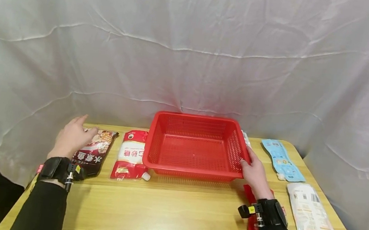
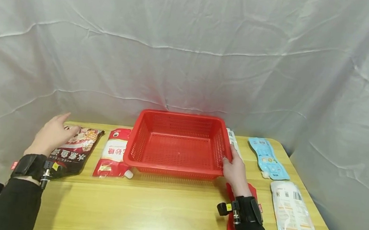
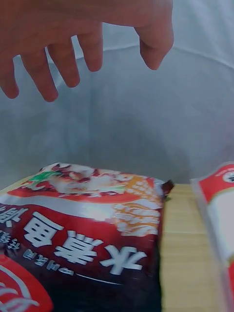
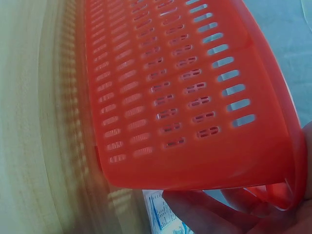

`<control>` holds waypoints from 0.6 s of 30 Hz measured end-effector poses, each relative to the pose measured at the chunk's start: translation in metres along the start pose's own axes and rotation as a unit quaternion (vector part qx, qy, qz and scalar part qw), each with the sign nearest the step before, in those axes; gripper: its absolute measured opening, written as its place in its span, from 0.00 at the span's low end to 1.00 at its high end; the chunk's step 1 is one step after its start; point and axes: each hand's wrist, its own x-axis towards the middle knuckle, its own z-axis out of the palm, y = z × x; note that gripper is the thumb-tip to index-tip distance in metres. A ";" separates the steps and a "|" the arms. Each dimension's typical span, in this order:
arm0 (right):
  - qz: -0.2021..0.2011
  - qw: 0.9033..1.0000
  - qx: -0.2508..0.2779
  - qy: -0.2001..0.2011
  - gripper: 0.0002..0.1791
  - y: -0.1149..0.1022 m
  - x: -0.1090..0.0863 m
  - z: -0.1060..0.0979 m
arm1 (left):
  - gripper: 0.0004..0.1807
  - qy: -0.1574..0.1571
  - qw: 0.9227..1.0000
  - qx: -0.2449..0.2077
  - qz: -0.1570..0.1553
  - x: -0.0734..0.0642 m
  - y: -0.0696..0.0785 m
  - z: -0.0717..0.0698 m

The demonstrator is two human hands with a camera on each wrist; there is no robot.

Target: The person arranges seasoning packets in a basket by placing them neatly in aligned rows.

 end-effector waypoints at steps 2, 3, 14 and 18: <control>0.004 1.000 0.000 0.004 0.36 0.001 0.000 0.001 | 0.46 -0.014 1.000 -0.005 -0.012 0.005 -0.006 -0.004; 0.005 1.000 0.000 0.006 0.36 0.001 0.000 0.002 | 0.47 -0.020 1.000 -0.006 -0.015 0.007 -0.009 -0.005; 0.023 0.999 0.001 0.023 0.36 0.005 -0.004 0.004 | 0.50 -0.091 0.995 -0.017 -0.033 0.024 -0.047 -0.008; 0.029 0.999 0.009 0.019 0.36 0.005 -0.005 0.003 | 0.53 -0.130 0.988 -0.039 -0.069 0.025 -0.058 -0.002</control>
